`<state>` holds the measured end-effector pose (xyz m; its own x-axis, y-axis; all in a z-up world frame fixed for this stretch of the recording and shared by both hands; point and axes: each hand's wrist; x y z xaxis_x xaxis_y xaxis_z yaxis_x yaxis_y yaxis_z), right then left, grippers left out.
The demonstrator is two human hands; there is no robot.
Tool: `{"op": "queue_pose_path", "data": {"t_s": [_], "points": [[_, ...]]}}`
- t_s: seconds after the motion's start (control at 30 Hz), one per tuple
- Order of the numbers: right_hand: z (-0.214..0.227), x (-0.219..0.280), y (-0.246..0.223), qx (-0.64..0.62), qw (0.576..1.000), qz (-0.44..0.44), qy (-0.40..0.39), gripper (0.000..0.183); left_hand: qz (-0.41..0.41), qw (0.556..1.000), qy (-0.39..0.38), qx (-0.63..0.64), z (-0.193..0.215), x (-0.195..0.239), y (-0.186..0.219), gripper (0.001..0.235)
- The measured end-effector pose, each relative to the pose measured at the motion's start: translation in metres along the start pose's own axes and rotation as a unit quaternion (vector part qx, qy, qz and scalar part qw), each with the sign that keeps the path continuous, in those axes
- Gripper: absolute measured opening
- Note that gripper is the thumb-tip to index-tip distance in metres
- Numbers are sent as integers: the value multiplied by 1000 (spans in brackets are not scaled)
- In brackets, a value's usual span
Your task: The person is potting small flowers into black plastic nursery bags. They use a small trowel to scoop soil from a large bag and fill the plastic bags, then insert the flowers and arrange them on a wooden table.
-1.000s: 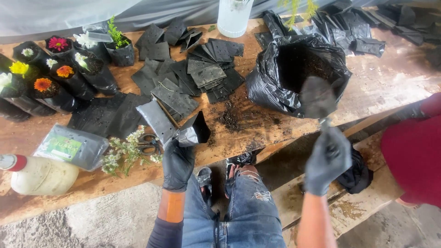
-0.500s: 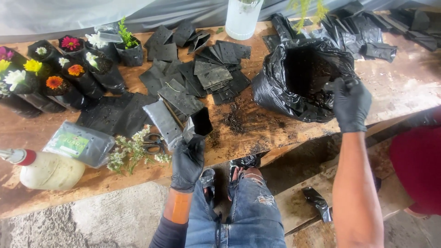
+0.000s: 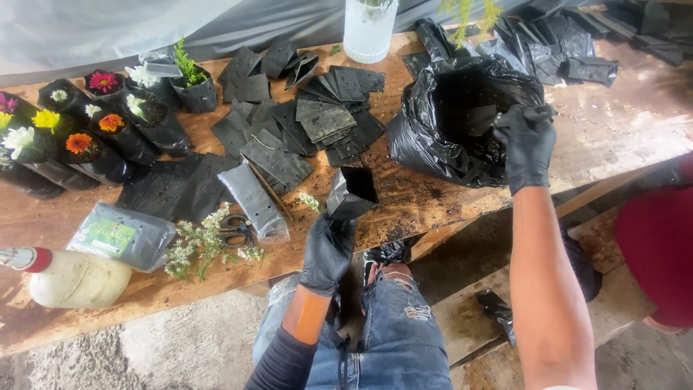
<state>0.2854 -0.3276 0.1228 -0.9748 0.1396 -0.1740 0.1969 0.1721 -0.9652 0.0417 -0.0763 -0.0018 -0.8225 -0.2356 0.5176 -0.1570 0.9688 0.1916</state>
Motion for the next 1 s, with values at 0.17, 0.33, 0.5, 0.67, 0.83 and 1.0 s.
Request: {"op": "queue_pose_path", "data": {"t_s": [0.17, 0.33, 0.5, 0.67, 0.83, 1.0], "points": [[24, -10, 1, -103, 992, -41, 64, 14, 7, 1000, -8, -11, 4, -19, -14, 18], [40, -13, -8, -155, 983, -63, 74, 25, 17, 1000, 11, -9, -3, -29, -16, 15], [22, 24, -45, -157, 984, -66, 56, 29, 21, 1000, 16, 13, -8, -26, -12, 14], [-1, 65, -58, -226, 965, -135, 0, 18, -7, 1000, 2, 25, 32, -65, -15, 19], [-15, 85, -53, -275, 948, -142, -67, 20, -20, 999, 8, 39, 27, -50, -12, 21], [-26, 94, -56, -236, 957, -140, -95, 17, -16, 999, 17, 47, 46, -68, -13, 24]]}}
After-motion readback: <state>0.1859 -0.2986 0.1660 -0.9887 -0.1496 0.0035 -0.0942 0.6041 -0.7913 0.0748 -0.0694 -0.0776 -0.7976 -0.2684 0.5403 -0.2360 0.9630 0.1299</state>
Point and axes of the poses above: each hand's wrist, its own x-axis away from the middle knuckle, its own z-axis out of the back of the hand, y = z × x, and after that the axes turned 8 degrees about -x, right-handed
